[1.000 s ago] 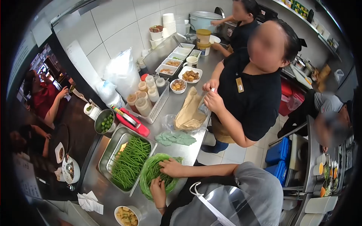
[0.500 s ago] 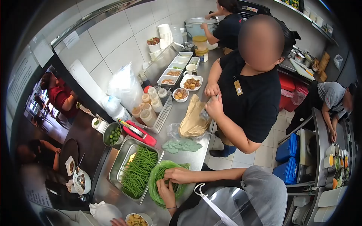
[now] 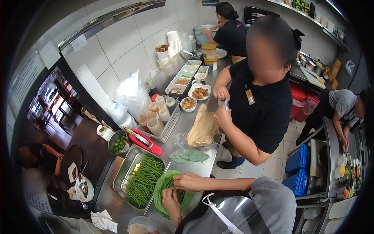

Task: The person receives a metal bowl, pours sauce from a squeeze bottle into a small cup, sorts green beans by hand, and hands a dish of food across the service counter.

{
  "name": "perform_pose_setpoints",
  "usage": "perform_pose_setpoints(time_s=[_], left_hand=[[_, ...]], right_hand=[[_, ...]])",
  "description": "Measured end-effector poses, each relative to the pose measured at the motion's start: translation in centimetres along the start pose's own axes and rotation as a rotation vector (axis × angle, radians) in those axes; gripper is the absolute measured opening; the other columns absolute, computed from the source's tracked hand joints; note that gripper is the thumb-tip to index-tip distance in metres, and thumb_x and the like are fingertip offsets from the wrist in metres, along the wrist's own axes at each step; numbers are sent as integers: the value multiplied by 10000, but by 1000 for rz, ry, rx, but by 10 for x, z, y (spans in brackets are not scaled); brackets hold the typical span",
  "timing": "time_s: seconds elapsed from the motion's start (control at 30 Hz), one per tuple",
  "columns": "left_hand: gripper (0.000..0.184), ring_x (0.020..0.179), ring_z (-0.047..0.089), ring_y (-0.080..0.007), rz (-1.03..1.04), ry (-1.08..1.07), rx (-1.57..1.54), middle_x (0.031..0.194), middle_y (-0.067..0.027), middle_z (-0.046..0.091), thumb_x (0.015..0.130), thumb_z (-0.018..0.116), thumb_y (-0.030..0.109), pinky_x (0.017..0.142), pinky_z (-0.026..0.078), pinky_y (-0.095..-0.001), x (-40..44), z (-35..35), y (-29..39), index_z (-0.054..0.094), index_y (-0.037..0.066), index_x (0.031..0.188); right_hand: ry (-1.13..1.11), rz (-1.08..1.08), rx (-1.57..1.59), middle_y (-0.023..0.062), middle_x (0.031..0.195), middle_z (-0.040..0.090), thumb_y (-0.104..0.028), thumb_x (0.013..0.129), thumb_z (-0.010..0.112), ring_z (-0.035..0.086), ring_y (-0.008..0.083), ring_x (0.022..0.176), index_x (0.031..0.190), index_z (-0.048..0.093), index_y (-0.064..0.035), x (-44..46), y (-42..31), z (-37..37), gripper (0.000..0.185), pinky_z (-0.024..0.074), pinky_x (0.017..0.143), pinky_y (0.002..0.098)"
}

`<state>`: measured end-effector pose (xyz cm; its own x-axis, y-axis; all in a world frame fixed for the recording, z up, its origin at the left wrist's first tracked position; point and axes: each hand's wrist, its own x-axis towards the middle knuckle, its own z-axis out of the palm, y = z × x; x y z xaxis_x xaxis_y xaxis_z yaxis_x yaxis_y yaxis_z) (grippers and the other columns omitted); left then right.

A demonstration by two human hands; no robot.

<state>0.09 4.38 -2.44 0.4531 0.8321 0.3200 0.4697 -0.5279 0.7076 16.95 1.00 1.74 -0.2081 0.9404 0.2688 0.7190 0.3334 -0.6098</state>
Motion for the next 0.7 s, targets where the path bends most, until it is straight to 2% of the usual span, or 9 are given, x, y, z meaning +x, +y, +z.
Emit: perform_pose_setpoints(time_s=[0.07, 0.2, 0.27, 0.33, 0.37, 0.5, 0.53, 0.63, 0.7], left_hand=[[127, 748, 534, -322, 16, 28, 0, 823, -147, 521, 802, 598, 19, 663, 428, -371, 2, 0, 1, 603, -22, 922], [134, 766, 552, -307, 7, 57, -85, 856, -147, 553, 801, 605, 8, 676, 443, -360, 1, 2, -11, 603, -33, 928], [137, 770, 557, -302, 12, 58, -90, 867, -151, 559, 803, 604, 6, 674, 448, -353, 0, 3, -17, 600, -39, 932], [123, 768, 575, -278, -145, 54, -151, 885, -149, 574, 824, 597, 13, 654, 460, -346, -1, 4, -21, 600, -47, 931], [123, 768, 575, -278, -143, 61, -152, 885, -149, 574, 824, 597, 13, 654, 460, -346, -1, 4, -21, 600, -47, 931], [121, 713, 603, -210, -308, 57, -270, 876, -131, 586, 857, 578, 26, 615, 489, -307, 0, 6, -18, 590, -76, 923], [124, 701, 611, -181, -368, 65, -330, 875, -122, 589, 866, 571, 25, 608, 500, -292, 1, 6, -18, 587, -84, 923], [122, 684, 615, -152, -368, 115, -497, 855, -106, 571, 869, 561, 12, 596, 508, -261, 8, 7, -21, 579, -96, 925], [110, 676, 614, -147, -326, 134, -414, 845, -97, 559, 867, 562, 4, 591, 506, -258, 12, 4, -24, 581, -92, 918]], right_hand=[[46, -14, -123, 102, 860, 523, -147, 777, 608, 588, 296, 801, 811, 544, -22, 3, -1, -6, 144, 483, 641, 400], [-6, -44, -158, 93, 842, 533, -154, 764, 615, 592, 285, 823, 776, 549, -26, 13, 2, -13, 145, 482, 652, 409], [-151, -39, -183, 86, 830, 547, -164, 749, 626, 593, 284, 830, 758, 547, -27, 20, 5, -11, 159, 480, 660, 413], [-220, -34, -155, 84, 832, 554, -171, 747, 626, 594, 283, 829, 761, 549, -28, 29, 5, -19, 163, 480, 662, 412], [-285, -26, -129, 83, 834, 561, -177, 746, 626, 595, 282, 829, 763, 551, -29, 35, 6, -24, 167, 479, 664, 411], [-271, -106, -115, 90, 840, 569, -178, 763, 618, 595, 292, 822, 768, 544, -30, 50, 13, -28, 165, 476, 656, 411], [-241, -91, -15, 92, 841, 570, -168, 771, 616, 593, 297, 820, 784, 544, -31, 53, 12, -30, 156, 471, 654, 410], [-241, -102, 148, 96, 851, 585, -163, 780, 613, 594, 307, 831, 809, 554, -38, 55, 17, -33, 142, 467, 661, 412], [-262, -125, 256, 87, 863, 592, -148, 776, 611, 590, 306, 834, 819, 557, -56, 53, 22, -30, 115, 463, 677, 409]])
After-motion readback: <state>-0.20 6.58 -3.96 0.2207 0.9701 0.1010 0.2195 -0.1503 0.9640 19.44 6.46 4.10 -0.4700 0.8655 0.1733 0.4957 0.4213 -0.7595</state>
